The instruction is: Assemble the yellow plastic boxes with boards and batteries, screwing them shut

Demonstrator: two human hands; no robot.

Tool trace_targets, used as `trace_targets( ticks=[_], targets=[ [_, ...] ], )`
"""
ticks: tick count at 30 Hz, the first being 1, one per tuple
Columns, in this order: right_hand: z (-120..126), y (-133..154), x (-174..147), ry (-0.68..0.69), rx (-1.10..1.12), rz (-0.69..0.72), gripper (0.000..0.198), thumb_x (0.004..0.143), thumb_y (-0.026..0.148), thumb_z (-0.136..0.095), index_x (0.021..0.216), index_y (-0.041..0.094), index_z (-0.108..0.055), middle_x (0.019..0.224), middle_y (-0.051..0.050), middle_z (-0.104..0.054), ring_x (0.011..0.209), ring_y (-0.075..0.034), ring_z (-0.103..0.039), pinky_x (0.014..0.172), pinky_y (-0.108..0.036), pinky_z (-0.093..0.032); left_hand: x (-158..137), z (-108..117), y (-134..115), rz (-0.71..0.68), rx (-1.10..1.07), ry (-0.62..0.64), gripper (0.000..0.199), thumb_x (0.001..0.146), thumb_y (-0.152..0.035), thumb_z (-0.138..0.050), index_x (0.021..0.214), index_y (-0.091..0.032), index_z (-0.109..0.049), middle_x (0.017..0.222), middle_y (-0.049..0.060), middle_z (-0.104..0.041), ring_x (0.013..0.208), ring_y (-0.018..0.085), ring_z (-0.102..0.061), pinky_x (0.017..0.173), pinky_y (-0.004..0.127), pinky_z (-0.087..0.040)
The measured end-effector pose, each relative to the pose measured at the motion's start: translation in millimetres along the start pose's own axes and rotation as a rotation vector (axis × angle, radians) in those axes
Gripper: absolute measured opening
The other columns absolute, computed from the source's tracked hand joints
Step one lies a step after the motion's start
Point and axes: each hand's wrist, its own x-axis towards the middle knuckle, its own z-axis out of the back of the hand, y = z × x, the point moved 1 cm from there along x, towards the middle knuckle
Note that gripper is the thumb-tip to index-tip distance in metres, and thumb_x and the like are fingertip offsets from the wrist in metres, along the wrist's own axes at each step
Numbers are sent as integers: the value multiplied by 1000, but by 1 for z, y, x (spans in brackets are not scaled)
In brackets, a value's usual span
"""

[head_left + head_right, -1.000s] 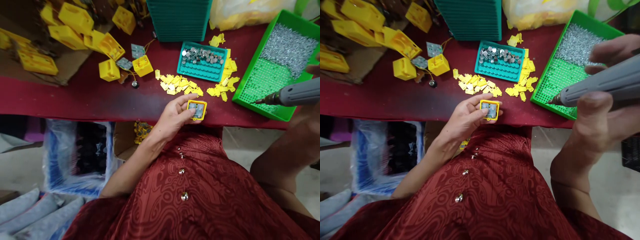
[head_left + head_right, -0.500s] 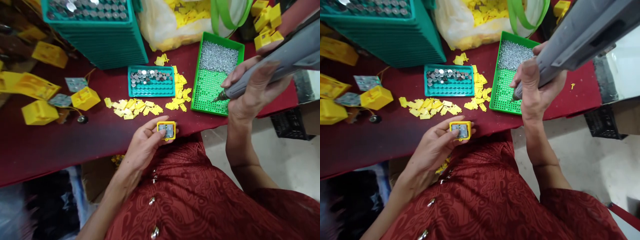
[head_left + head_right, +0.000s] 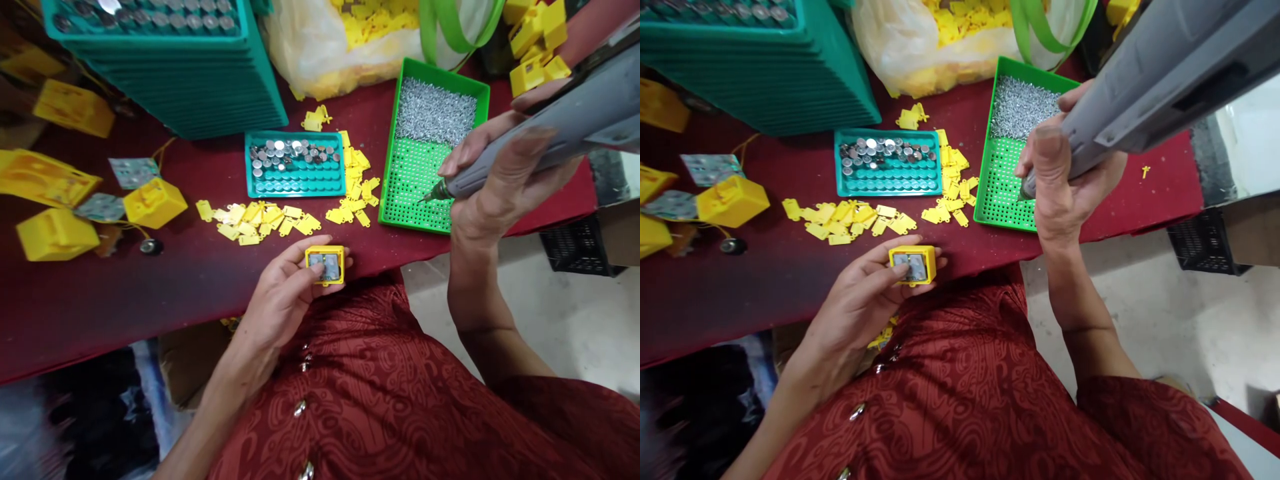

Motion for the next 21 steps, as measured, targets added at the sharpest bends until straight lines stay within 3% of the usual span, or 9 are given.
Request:
trace_targets(
  ticks=[12, 21],
  targets=[
    [0, -21, -5, 25, -144, -79, 60, 100, 88, -52, 117, 30, -47, 72, 7, -44, 51, -9, -52, 50, -28, -44, -1, -2, -1, 8, 53, -35, 49, 69, -25, -105, 111, -19, -81, 106, 8, -89, 95, 24, -87, 70, 23, -71],
    [-4, -18, -1, -21, -36, 3, 53, 97, 76, -70, 109, 27, -56, 67, 11, -47, 46, -4, -50, 44, -20, -38, -2, 0, 1, -10, 62, -38, 43, 75, -25, -102, 113, -20, -81, 106, 7, -89, 94, 24, -88, 72, 24, -72]
  ],
)
